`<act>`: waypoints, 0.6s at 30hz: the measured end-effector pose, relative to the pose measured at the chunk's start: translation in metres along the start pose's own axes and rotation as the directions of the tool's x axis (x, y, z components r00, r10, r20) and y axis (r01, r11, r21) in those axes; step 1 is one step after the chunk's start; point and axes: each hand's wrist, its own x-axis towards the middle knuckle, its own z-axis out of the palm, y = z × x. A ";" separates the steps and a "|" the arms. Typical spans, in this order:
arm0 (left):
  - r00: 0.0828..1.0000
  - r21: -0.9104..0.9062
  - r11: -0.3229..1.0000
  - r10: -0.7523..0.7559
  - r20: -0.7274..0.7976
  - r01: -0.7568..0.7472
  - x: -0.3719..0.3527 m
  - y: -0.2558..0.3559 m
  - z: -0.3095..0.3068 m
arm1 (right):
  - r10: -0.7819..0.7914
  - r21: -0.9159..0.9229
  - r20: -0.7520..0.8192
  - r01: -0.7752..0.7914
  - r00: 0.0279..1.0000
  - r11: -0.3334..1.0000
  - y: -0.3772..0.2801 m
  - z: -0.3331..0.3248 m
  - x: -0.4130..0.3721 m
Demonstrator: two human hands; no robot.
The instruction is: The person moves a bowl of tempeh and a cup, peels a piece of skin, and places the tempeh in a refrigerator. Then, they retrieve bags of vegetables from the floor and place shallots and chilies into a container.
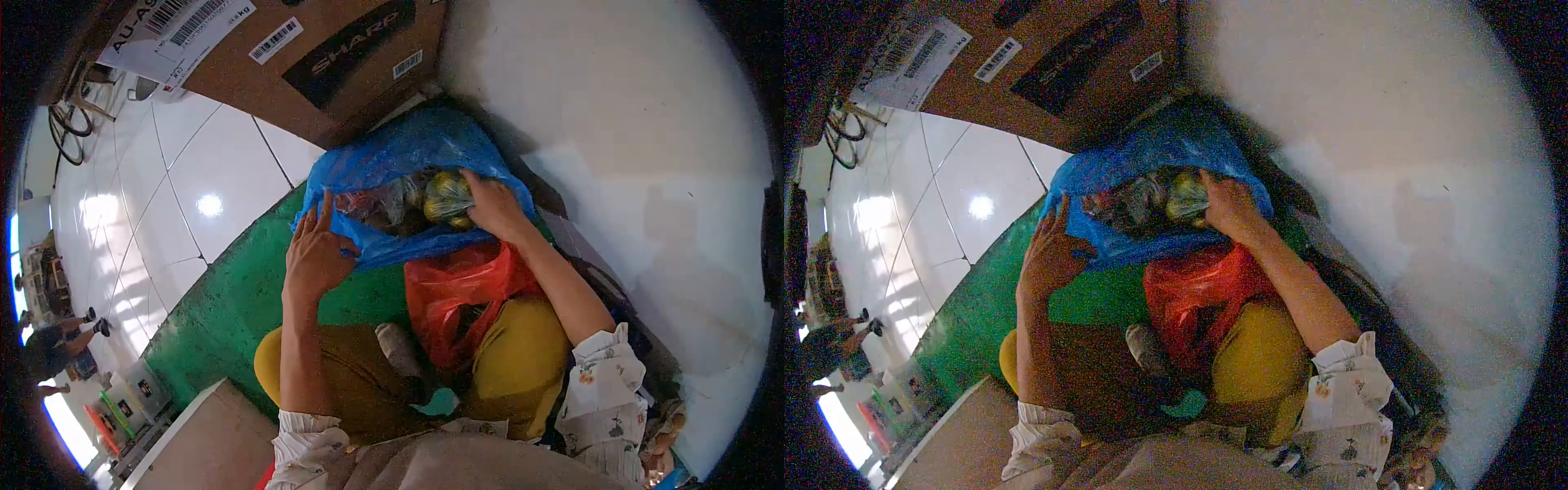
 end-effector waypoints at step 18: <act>0.989 -0.004 1.000 -0.016 -0.144 0.016 0.006 -0.001 0.012 | 0.038 0.016 0.062 -0.040 0.997 0.999 0.016 0.014 0.009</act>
